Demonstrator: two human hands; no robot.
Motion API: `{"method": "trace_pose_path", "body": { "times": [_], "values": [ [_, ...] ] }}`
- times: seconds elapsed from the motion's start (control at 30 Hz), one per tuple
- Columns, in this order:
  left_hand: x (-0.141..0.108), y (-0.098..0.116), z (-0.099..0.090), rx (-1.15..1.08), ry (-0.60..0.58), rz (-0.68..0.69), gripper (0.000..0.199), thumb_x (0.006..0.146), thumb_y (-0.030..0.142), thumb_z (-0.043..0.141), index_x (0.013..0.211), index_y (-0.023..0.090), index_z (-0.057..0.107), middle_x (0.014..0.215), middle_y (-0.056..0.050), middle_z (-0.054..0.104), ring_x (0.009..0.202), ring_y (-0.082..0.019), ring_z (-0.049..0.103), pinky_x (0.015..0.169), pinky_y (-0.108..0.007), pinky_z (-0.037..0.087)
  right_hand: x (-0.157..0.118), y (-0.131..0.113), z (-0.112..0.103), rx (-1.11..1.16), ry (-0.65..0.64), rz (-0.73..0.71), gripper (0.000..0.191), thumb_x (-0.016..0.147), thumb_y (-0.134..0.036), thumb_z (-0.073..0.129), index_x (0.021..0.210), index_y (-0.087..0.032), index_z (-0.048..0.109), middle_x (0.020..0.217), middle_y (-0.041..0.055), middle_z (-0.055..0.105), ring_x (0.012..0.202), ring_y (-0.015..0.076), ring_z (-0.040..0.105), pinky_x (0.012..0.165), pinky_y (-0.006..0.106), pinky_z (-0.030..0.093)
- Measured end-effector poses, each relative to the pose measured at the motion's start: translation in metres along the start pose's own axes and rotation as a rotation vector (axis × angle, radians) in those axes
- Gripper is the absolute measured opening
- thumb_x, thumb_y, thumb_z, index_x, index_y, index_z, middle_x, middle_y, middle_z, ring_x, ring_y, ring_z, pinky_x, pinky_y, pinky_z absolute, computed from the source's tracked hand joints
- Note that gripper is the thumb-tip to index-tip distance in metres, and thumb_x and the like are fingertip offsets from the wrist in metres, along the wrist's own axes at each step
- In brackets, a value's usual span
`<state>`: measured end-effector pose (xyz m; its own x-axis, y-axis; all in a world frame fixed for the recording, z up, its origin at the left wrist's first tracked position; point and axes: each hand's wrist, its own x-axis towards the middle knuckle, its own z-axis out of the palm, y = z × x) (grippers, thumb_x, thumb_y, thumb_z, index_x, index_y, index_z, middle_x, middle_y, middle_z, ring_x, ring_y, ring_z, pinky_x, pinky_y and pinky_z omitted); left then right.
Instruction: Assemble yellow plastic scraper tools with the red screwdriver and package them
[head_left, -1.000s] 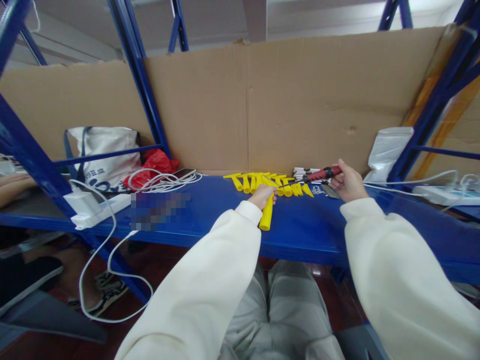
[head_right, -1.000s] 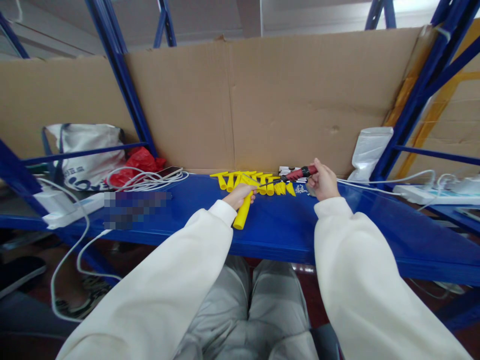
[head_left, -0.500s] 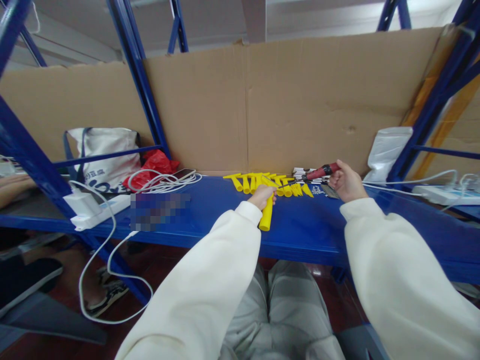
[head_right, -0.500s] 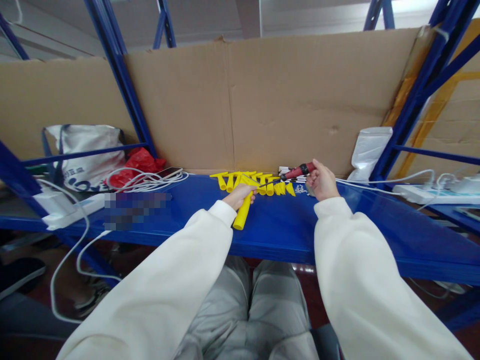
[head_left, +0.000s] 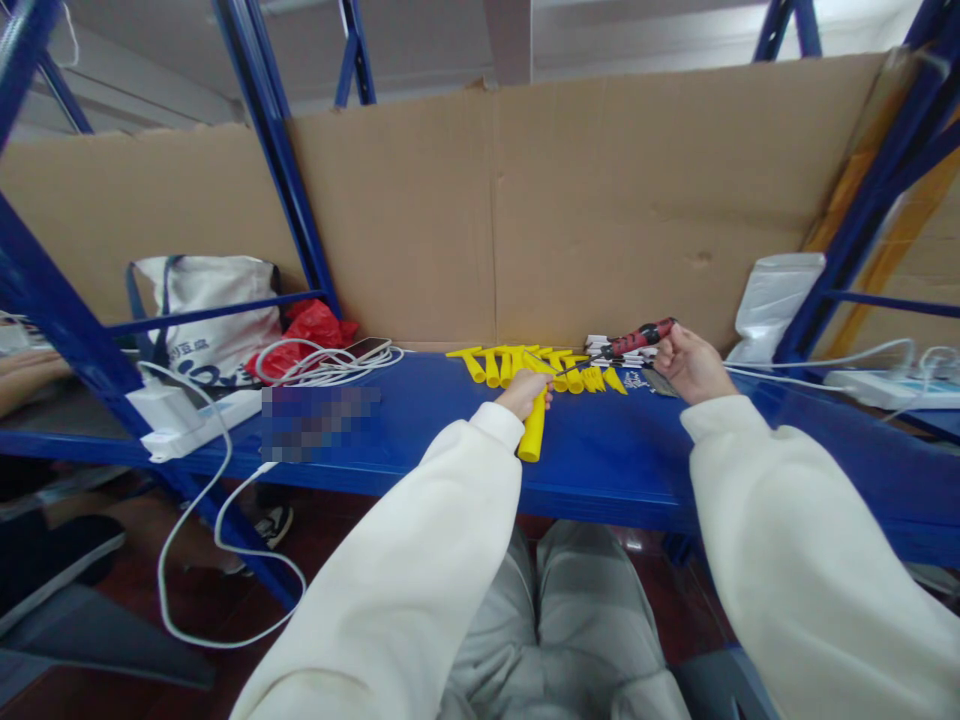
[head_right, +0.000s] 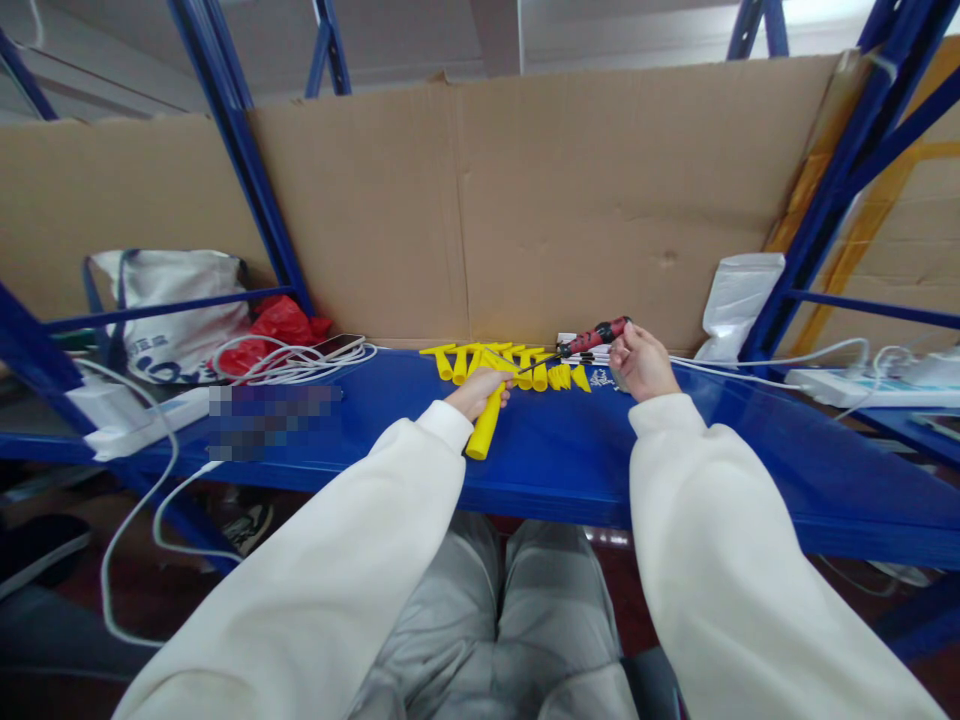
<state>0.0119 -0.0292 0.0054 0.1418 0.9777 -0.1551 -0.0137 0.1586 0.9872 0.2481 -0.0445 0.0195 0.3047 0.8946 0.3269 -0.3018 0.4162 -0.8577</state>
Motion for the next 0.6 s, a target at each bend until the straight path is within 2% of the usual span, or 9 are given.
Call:
{"method": "trace_pose_path", "body": {
  "times": [0.1,0.27,0.4,0.5,0.6],
  "values": [
    [0.001,0.0,0.0,-0.012,-0.002,0.002,0.015,0.09,0.005,0.053,0.081,0.017,0.053,0.051,0.007,0.045,0.04,-0.007,0.038,0.041,-0.019,0.031,0.003,0.003,-0.004,-0.017,0.023,-0.006,0.046,0.077,-0.046,0.084,0.071,-0.024,0.044,0.048,-0.0083,0.038,0.04,0.0081,0.036,0.035,0.02,0.031],
    [0.002,-0.001,0.0,-0.02,0.0,0.002,0.017,0.089,0.005,0.055,0.079,0.018,0.051,0.053,0.007,0.045,0.041,-0.006,0.038,0.042,-0.019,0.03,0.005,0.004,-0.007,-0.024,0.073,0.037,0.047,0.078,-0.044,0.08,0.066,-0.024,0.039,0.045,-0.0072,0.035,0.04,0.0084,0.035,0.035,0.021,0.03],
    [0.002,-0.001,0.0,-0.014,0.0,0.007,0.018,0.092,0.006,0.051,0.079,0.018,0.049,0.052,0.007,0.044,0.041,-0.007,0.039,0.042,-0.019,0.03,0.001,0.002,-0.004,-0.034,0.02,0.014,0.038,0.076,-0.042,0.083,0.073,-0.024,0.049,0.046,-0.009,0.031,0.04,0.0081,0.033,0.035,0.021,0.03],
    [0.002,-0.001,0.0,-0.013,0.014,0.003,0.015,0.09,0.006,0.053,0.082,0.018,0.051,0.052,0.007,0.045,0.041,-0.006,0.039,0.042,-0.019,0.03,-0.002,0.0,-0.001,-0.031,-0.041,-0.024,0.032,0.079,-0.042,0.082,0.081,-0.024,0.056,0.052,-0.0081,0.038,0.042,0.0081,0.036,0.037,0.021,0.032],
    [0.003,-0.002,0.0,-0.019,0.025,0.004,0.012,0.088,0.007,0.058,0.083,0.018,0.052,0.053,0.007,0.046,0.041,-0.006,0.038,0.041,-0.018,0.03,-0.005,-0.003,0.002,-0.008,-0.051,-0.034,0.029,0.081,-0.037,0.08,0.079,-0.022,0.055,0.06,-0.0059,0.048,0.046,0.0071,0.042,0.04,0.02,0.035]
  ]
}}
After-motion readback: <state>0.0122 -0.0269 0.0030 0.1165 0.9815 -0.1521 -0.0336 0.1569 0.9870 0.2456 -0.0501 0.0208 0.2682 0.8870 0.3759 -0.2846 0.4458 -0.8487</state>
